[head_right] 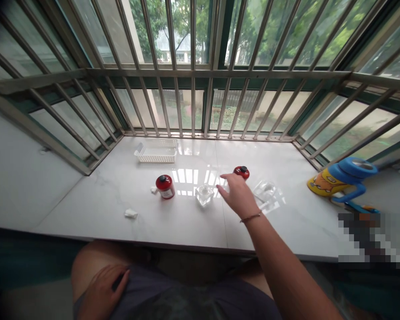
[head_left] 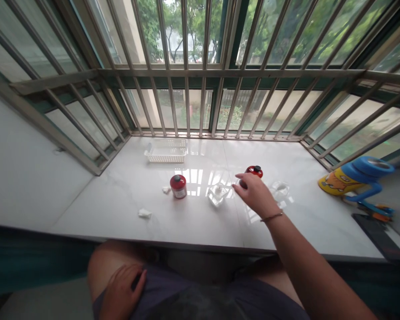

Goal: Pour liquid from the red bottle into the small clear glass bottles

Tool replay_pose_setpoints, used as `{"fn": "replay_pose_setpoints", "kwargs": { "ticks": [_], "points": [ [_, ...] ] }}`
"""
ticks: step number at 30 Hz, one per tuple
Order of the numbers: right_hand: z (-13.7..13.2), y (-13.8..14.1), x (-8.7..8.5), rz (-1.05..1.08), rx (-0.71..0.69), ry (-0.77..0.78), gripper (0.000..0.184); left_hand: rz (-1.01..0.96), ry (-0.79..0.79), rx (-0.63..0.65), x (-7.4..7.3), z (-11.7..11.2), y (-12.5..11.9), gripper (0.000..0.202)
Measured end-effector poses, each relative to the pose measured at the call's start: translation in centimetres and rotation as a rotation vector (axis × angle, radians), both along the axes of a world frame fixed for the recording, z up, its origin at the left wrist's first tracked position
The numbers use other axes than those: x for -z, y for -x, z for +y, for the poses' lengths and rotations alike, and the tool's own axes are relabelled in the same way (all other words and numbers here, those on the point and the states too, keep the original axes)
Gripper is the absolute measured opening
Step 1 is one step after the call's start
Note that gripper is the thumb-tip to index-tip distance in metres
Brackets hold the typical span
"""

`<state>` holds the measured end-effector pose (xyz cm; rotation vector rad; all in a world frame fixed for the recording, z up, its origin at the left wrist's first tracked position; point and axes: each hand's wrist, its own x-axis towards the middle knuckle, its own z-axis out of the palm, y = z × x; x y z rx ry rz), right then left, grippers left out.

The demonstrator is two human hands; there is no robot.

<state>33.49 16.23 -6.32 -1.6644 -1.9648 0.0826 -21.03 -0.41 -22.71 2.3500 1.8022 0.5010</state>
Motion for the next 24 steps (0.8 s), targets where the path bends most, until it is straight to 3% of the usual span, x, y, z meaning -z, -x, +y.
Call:
{"fn": "replay_pose_setpoints", "kwargs": {
  "ticks": [4,7,10,14,17,20,24],
  "points": [
    [2.0,5.2,2.5,0.183,-0.042,0.104,0.063,0.003,-0.005,0.014,0.2,0.0,0.1,0.029],
    [2.5,6.4,4.4,0.219,-0.007,0.105,0.061,0.005,-0.032,0.017,0.2,-0.2,0.1,0.029],
    [1.2,7.0,5.7,0.266,0.05,0.075,0.057,-0.019,-0.075,0.018,-0.1,-0.4,0.1,0.033],
    [-2.8,8.1,6.7,0.331,0.107,0.044,0.06,-0.132,-0.153,0.025,-1.6,0.0,-1.7,0.036],
    [-5.7,9.3,7.2,0.38,0.138,0.009,0.056,-0.272,-0.191,0.082,-3.6,1.1,-5.7,0.026],
    [-7.4,10.4,7.6,0.427,0.173,-0.024,0.055,-0.375,-0.191,0.209,-5.7,3.0,-11.9,0.011],
    [-8.2,11.1,7.9,0.463,0.231,-0.043,0.056,-0.408,-0.118,0.357,-7.4,6.7,-20.3,0.074]
  ]
}}
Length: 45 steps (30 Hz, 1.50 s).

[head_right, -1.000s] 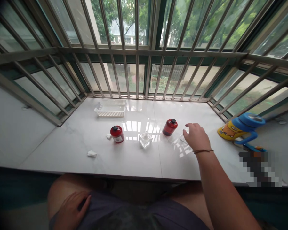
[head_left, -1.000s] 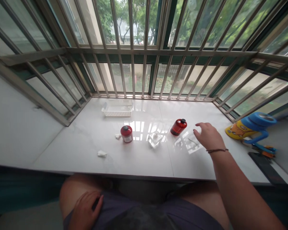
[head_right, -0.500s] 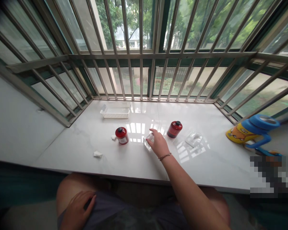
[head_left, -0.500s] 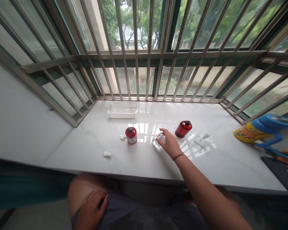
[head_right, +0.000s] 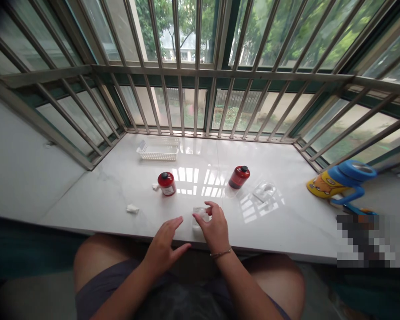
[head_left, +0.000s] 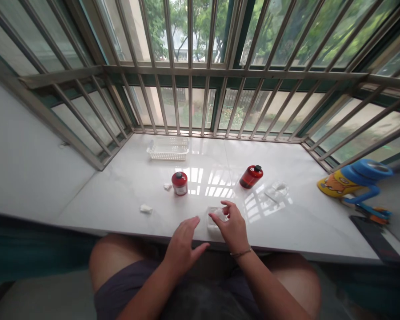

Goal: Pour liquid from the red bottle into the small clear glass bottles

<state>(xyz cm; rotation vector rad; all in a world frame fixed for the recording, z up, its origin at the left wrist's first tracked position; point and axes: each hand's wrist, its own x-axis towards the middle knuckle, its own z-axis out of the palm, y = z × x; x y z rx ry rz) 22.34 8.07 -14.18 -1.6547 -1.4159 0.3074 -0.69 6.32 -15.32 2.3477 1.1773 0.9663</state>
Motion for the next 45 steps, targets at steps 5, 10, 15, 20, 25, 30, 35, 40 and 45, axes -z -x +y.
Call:
{"fn": "replay_pose_setpoints", "kwargs": {
  "ticks": [5,10,15,20,25,30,35,40,45],
  "points": [
    [0.1,-0.1,0.2,0.044,-0.006,0.004,0.052,-0.043,0.23,0.086,-0.6,5.0,-6.1,0.086],
    [0.2,-0.9,0.5,0.104,-0.04,0.043,0.054,-0.059,0.29,0.113,-1.0,6.9,-7.2,0.064],
    [0.1,-2.0,0.9,0.211,-0.178,0.085,0.05,-0.065,0.309,0.119,-1.4,6.7,-6.9,0.061],
    [-0.4,-2.5,0.7,0.188,-0.266,0.062,0.045,-0.047,0.315,0.106,-1.7,6.7,-7.1,0.062],
    [-0.8,-3.5,0.5,0.098,-0.296,-0.012,0.057,-0.025,0.318,0.091,-1.7,6.7,-7.0,0.07],
    [-1.4,-4.5,0.3,0.094,-0.226,-0.01,0.065,-0.015,0.308,0.093,-1.5,6.7,-6.9,0.072],
    [-1.2,-3.1,0.0,0.089,-0.237,0.01,0.087,-0.027,0.287,0.097,-1.2,6.7,-7.0,0.066],
    [-0.9,-2.9,0.3,0.072,-0.209,0.011,0.079,-0.029,0.288,0.105,-1.4,6.7,-6.9,0.063],
    [-1.9,-3.9,0.6,0.08,-0.169,-0.007,0.064,-0.023,0.303,0.099,-1.8,6.7,-6.9,0.071]
  ]
}}
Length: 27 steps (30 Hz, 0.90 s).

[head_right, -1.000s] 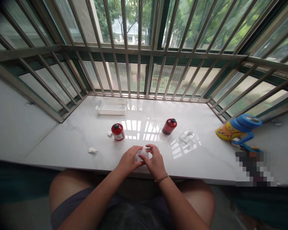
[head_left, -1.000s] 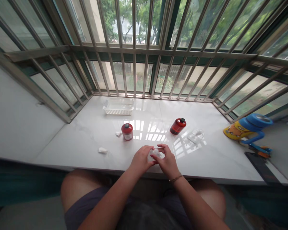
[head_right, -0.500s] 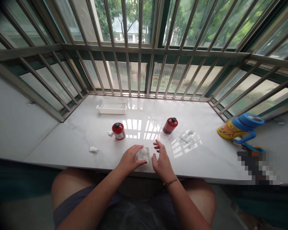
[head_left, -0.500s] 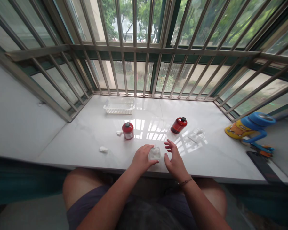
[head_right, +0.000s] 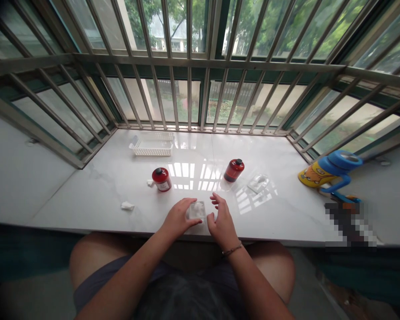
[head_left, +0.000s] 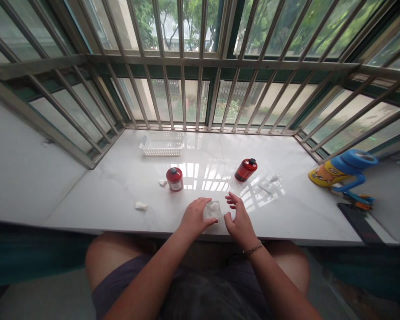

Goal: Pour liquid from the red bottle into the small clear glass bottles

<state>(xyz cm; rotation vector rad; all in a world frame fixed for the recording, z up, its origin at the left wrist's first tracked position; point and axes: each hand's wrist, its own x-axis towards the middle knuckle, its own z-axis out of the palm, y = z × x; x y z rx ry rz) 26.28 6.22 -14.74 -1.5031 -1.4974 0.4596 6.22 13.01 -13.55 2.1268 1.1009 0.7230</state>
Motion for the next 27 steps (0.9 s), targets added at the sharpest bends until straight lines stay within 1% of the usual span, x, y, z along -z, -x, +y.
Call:
{"fn": "replay_pose_setpoints", "kwargs": {
  "ticks": [2,5,7,9,12,15,17,20,23,25,27],
  "points": [
    [-0.3,0.1,-0.1,0.021,-0.018,0.006,0.066,-0.004,0.002,-0.001,0.0,0.0,0.0,0.07],
    [-0.1,1.0,-0.3,0.038,-0.071,0.019,0.073,-0.013,0.001,0.001,0.0,0.0,0.0,0.064],
    [0.3,1.8,-0.4,0.059,-0.06,0.033,0.077,-0.02,-0.002,0.004,0.1,0.0,0.1,0.061],
    [0.7,2.4,-0.4,0.088,-0.017,0.048,0.08,-0.026,-0.005,0.007,0.2,0.0,0.1,0.06],
    [1.0,2.8,-0.5,0.095,0.024,0.072,0.076,-0.029,-0.008,0.002,0.1,0.0,0.0,0.057],
    [0.7,2.8,-0.6,0.076,-0.051,0.088,0.068,-0.027,-0.011,0.006,0.0,0.0,0.0,0.054],
    [0.5,2.8,-0.6,0.051,-0.093,0.066,0.07,-0.025,-0.012,0.007,0.0,0.0,0.0,0.055],
    [0.4,2.9,-0.2,0.021,-0.043,0.025,0.074,-0.021,-0.012,-0.003,0.2,0.0,0.0,0.057],
    [0.6,3.0,-0.1,0.057,0.033,0.063,0.081,-0.022,-0.012,-0.009,0.3,0.0,0.0,0.056],
    [0.6,3.0,-0.1,0.079,0.033,0.087,0.082,-0.022,-0.012,-0.012,0.3,-0.1,0.0,0.054],
    [0.6,3.1,-0.3,0.079,-0.006,0.07,0.08,-0.019,-0.012,-0.011,0.2,-0.1,0.0,0.054]
  ]
}}
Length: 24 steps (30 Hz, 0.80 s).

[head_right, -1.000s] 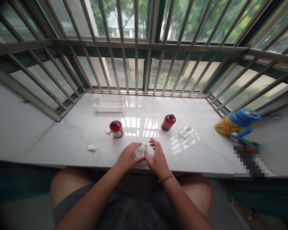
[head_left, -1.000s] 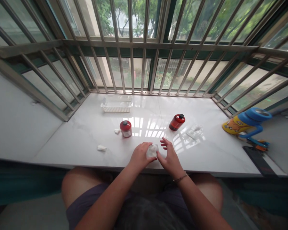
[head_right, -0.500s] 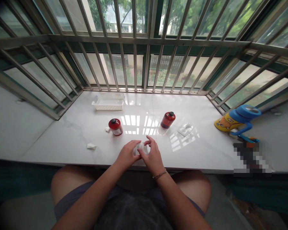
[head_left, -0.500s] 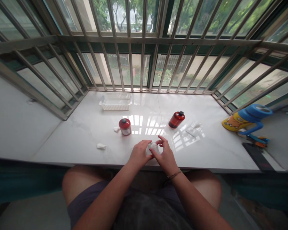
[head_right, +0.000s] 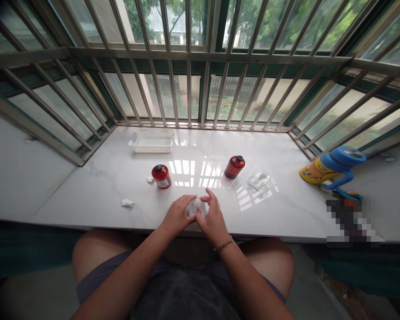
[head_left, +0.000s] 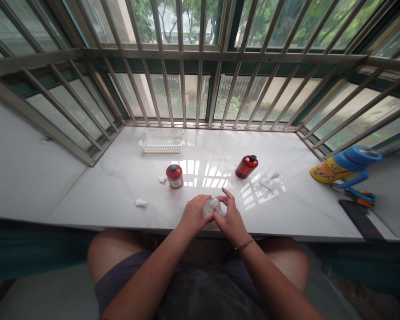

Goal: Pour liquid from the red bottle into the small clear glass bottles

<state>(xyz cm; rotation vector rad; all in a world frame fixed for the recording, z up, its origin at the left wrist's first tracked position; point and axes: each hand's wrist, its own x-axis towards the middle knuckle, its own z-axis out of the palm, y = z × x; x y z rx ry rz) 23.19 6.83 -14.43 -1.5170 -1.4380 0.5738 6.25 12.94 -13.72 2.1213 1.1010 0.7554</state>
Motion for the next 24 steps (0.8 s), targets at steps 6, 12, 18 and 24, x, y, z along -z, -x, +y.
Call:
{"fn": "replay_pose_setpoints", "kwargs": {
  "ticks": [6,12,18,24],
  "points": [
    [-0.03,0.2,-0.21,-0.029,0.027,-0.017,0.079,-0.003,-0.002,-0.003,-0.16,-0.01,0.01,0.053],
    [-0.08,0.29,-0.22,-0.064,-0.048,-0.055,0.079,-0.004,-0.009,0.011,-0.08,0.03,0.03,0.055],
    [-0.03,0.23,-0.2,-0.078,-0.096,-0.063,0.071,-0.009,-0.012,0.008,-0.05,-0.01,-0.03,0.053],
    [0.16,0.14,-0.53,-0.102,0.013,-0.074,0.078,-0.005,-0.017,0.005,0.23,-0.04,-0.03,0.057]
  ]
}}
